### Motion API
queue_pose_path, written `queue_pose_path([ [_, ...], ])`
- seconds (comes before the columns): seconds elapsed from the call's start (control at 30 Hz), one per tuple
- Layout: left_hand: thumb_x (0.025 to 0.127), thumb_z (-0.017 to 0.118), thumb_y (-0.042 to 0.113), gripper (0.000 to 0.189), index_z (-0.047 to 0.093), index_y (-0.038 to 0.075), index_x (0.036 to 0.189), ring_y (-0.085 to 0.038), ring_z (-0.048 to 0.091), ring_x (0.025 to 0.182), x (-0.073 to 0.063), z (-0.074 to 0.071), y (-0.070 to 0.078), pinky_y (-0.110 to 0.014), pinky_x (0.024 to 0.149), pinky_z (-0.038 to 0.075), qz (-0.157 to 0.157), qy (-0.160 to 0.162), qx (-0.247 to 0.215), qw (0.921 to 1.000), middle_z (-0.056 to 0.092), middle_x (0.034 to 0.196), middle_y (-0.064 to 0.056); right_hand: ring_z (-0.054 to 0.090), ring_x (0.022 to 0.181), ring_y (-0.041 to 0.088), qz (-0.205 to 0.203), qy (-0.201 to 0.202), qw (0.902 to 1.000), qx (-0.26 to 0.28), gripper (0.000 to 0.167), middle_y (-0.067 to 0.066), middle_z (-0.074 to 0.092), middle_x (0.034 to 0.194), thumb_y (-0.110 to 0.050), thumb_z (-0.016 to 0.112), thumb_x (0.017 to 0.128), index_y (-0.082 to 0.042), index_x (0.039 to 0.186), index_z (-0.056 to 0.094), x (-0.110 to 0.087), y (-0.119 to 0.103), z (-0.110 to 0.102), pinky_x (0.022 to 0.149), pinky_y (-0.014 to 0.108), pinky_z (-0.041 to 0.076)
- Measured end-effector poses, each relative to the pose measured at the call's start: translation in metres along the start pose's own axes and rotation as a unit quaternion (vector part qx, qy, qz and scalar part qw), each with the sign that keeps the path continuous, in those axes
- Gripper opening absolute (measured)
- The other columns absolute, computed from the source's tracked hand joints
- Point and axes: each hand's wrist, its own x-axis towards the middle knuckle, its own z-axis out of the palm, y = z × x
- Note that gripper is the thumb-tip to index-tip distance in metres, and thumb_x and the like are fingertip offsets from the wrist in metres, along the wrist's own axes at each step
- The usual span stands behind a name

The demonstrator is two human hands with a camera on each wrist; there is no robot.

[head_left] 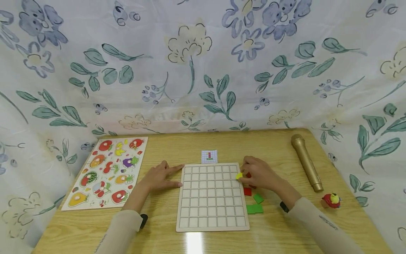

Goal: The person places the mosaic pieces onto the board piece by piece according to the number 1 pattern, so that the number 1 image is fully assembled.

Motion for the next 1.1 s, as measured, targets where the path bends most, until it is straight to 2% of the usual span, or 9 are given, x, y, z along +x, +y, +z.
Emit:
queue_pose_path([
  [0.13,0.083,0.065,0.067,0.076,0.045,0.036,0.149,-0.018,0.040,0.070,0.000,0.000,-0.001,-0.033,0.063,0.030,0.002,0.003,0.004,1.0000,0.046,0.099,-0.006,0.051,0.078,0.012,-0.007,-0.003,1.0000,0.003,0.024,-0.001,0.053,0.088,-0.029,0.086,0.077,-0.009,0.083,0.074,0.010,-0.004,0.003,0.070,0.028,0.049],
  [0.53,0.082,0.065,0.068,0.076,0.045,0.038,0.149,-0.018,0.039,0.070,0.000,0.001,-0.002,-0.033,0.065,0.030,-0.008,-0.002,0.001,1.0000,0.045,0.099,-0.004,0.051,0.082,0.012,0.014,-0.033,0.9992,0.018,0.029,-0.002,0.053,0.090,-0.036,0.082,0.081,-0.009,0.087,0.075,0.037,-0.025,0.008,0.073,0.029,0.048],
  [0.8,0.082,0.065,0.068,0.076,0.045,0.038,0.149,-0.018,0.039,0.070,0.000,0.000,-0.002,-0.033,0.064,0.030,-0.006,0.002,0.003,1.0000,0.045,0.098,-0.004,0.051,0.084,0.013,0.005,-0.036,0.9991,0.023,0.030,0.000,0.055,0.093,-0.036,0.082,0.081,-0.008,0.088,0.075,0.045,-0.033,0.011,0.075,0.029,0.048],
  [1.1,0.082,0.067,0.067,0.077,0.045,0.037,0.149,-0.019,0.040,0.070,-0.001,-0.002,0.000,-0.033,0.062,0.031,-0.010,-0.004,-0.005,0.9999,0.045,0.099,-0.006,0.054,0.087,0.014,0.016,-0.045,0.9983,0.032,0.030,0.000,0.056,0.096,-0.036,0.080,0.082,-0.008,0.089,0.075,0.049,-0.038,0.015,0.079,0.032,0.050],
])
